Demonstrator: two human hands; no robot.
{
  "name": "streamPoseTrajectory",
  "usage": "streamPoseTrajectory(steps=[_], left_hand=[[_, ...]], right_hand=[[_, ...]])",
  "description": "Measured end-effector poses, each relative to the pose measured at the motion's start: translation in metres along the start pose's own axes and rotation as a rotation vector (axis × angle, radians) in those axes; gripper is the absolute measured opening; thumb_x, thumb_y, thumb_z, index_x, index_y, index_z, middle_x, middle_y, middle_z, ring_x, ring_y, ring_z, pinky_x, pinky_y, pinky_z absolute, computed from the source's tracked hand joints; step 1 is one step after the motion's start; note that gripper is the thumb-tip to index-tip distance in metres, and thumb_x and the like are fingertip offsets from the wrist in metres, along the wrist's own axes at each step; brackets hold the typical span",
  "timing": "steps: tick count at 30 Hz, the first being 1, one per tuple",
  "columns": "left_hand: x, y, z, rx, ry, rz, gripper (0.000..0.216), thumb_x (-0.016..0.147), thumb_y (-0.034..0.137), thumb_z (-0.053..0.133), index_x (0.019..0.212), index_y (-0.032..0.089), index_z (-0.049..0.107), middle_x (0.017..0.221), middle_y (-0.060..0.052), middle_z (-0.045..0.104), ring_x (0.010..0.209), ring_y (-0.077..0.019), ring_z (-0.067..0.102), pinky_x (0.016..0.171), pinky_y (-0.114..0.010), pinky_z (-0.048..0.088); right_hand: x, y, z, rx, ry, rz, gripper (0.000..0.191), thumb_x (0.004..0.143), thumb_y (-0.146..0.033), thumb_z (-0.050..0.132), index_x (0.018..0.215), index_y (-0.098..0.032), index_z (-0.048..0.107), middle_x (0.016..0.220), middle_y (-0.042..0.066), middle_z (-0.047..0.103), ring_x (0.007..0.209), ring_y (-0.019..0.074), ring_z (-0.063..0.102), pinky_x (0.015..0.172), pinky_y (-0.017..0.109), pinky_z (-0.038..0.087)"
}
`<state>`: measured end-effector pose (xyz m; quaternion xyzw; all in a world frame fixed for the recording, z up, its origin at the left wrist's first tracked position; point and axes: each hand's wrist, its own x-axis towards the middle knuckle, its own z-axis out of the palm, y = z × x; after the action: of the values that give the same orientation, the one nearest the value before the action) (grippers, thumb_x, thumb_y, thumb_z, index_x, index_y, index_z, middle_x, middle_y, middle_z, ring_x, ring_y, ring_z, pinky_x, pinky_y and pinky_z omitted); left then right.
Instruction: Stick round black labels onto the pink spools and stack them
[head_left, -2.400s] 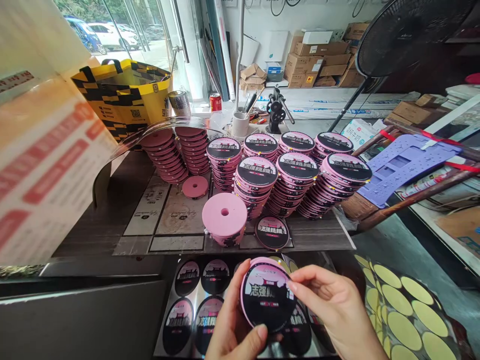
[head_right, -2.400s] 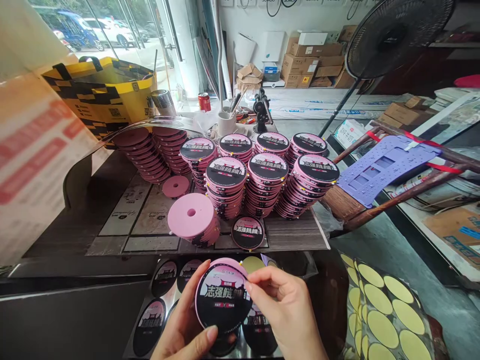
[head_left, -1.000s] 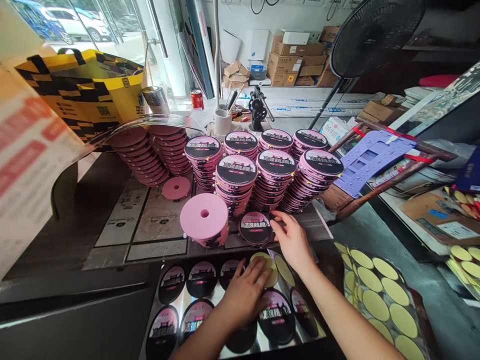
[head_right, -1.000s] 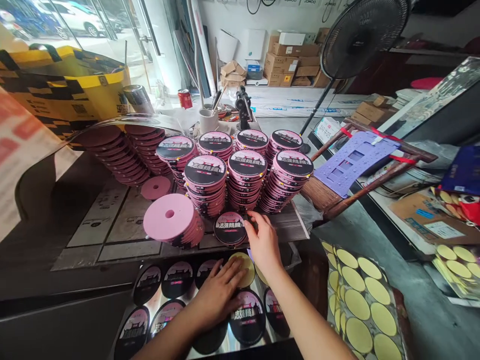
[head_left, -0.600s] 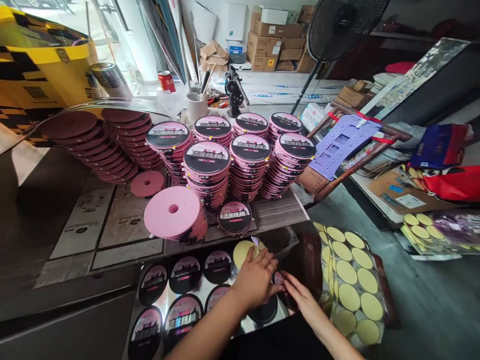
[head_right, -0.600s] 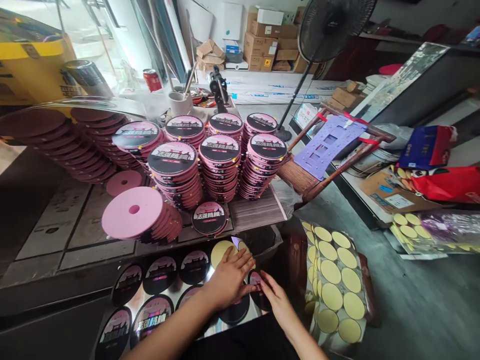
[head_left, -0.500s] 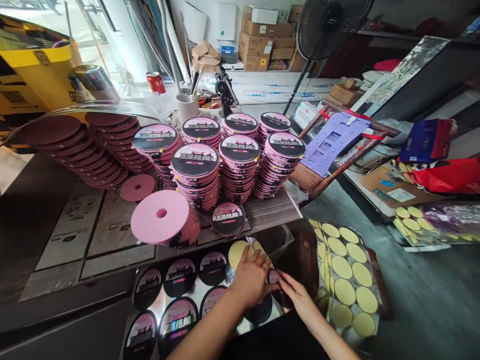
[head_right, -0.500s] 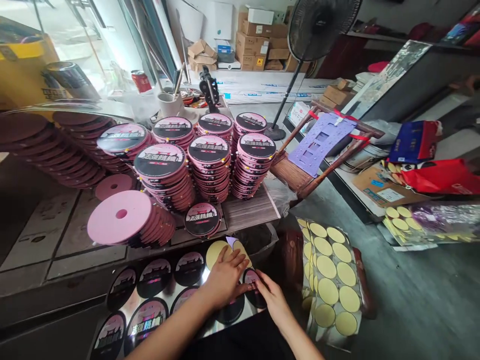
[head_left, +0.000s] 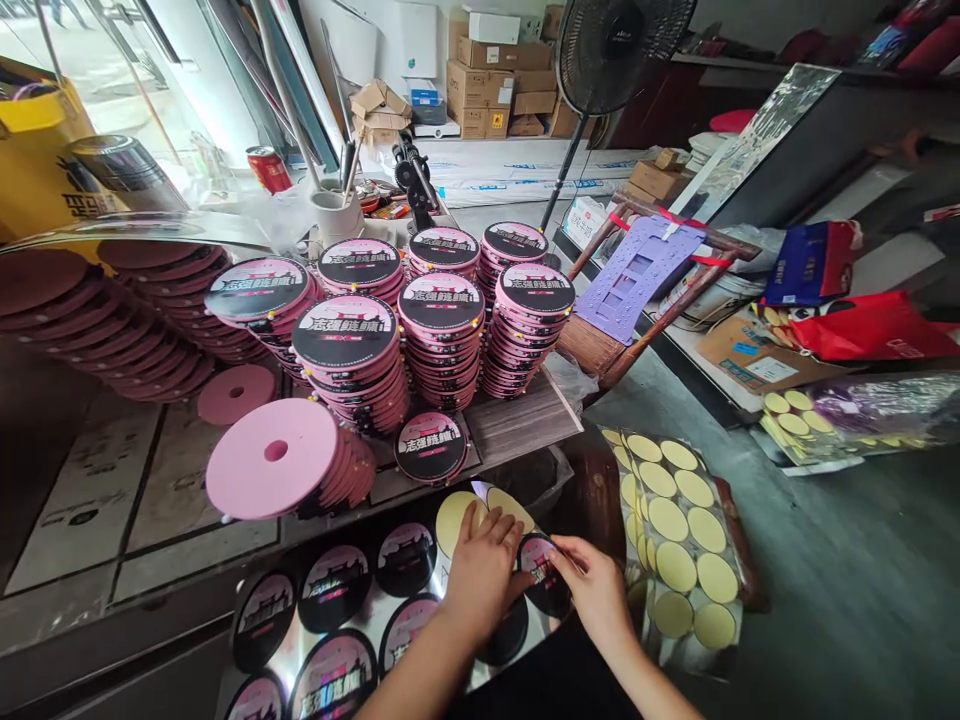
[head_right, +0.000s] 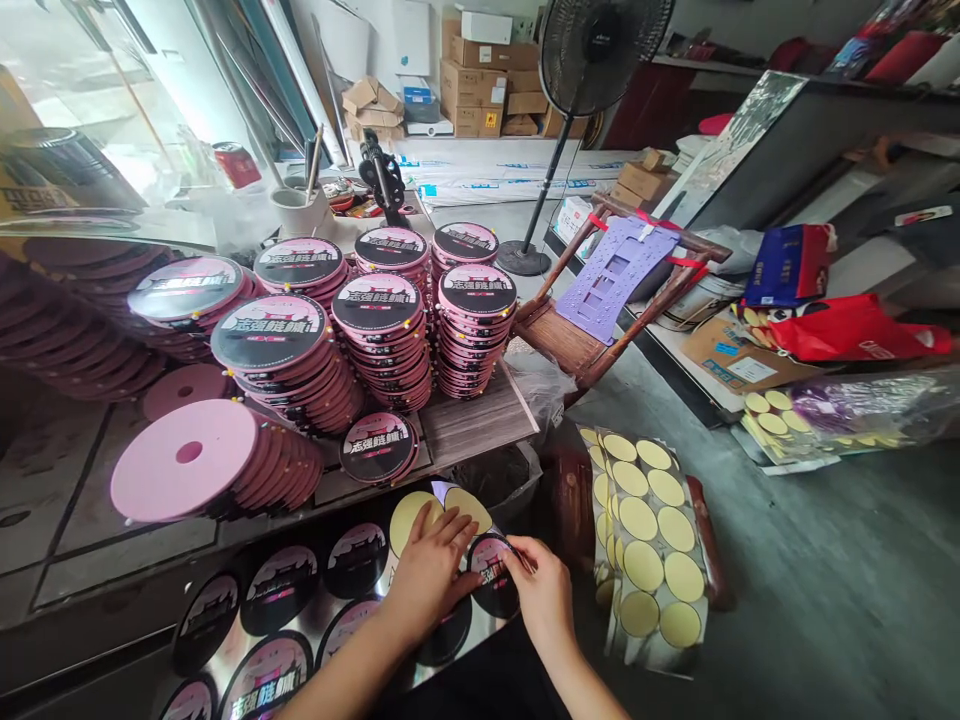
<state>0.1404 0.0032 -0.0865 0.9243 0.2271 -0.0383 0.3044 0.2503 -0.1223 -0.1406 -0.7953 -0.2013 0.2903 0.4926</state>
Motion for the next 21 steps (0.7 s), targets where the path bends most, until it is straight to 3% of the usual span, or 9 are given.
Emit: streamPoseTrajectory(steps=[6,13,16,21], left_hand=[[-0.002,0.002,-0.003,-0.001,0.010,-0.010,0.048,0.071,0.030,0.068,0.115,0.014,0.058,0.118,-0.013,0.063,0.119,-0.0292,0.048,0.108,-0.054,0.022],[-0.003,0.001,-0.001,-0.029,0.025,-0.011,0.047,0.071,0.030,0.068,0.113,0.012,0.058,0.118,-0.014,0.063,0.119,-0.0296,0.047,0.108,-0.054,0.021],[-0.003,-0.001,0.001,-0.055,0.029,-0.006,0.047,0.073,0.031,0.066,0.114,0.010,0.058,0.119,-0.016,0.062,0.120,-0.0306,0.046,0.108,-0.054,0.019],[-0.005,-0.004,-0.002,-0.140,0.064,-0.010,0.038,0.088,0.031,0.041,0.115,0.011,0.058,0.122,-0.015,0.060,0.122,-0.0299,0.044,0.107,-0.055,0.020]], right_hand=[[0.004,-0.009,-0.001,-0.118,-0.013,-0.095,0.030,0.072,-0.045,0.060,0.068,-0.017,0.068,0.068,0.008,0.068,0.064,0.0232,0.065,0.061,0.032,0.052],[-0.007,-0.015,-0.004,-0.295,0.006,-0.168,0.024,0.076,-0.037,0.054,0.078,-0.019,0.070,0.082,0.011,0.071,0.076,0.0268,0.065,0.071,0.038,0.050],[-0.008,-0.017,0.000,-0.340,0.010,-0.185,0.025,0.078,-0.037,0.051,0.074,-0.020,0.069,0.078,0.010,0.071,0.073,0.0256,0.066,0.067,0.036,0.051],[-0.012,-0.027,-0.013,-0.372,0.000,-0.253,0.028,0.077,-0.040,0.052,0.063,-0.021,0.067,0.082,0.010,0.069,0.075,0.0246,0.066,0.067,0.033,0.052]])
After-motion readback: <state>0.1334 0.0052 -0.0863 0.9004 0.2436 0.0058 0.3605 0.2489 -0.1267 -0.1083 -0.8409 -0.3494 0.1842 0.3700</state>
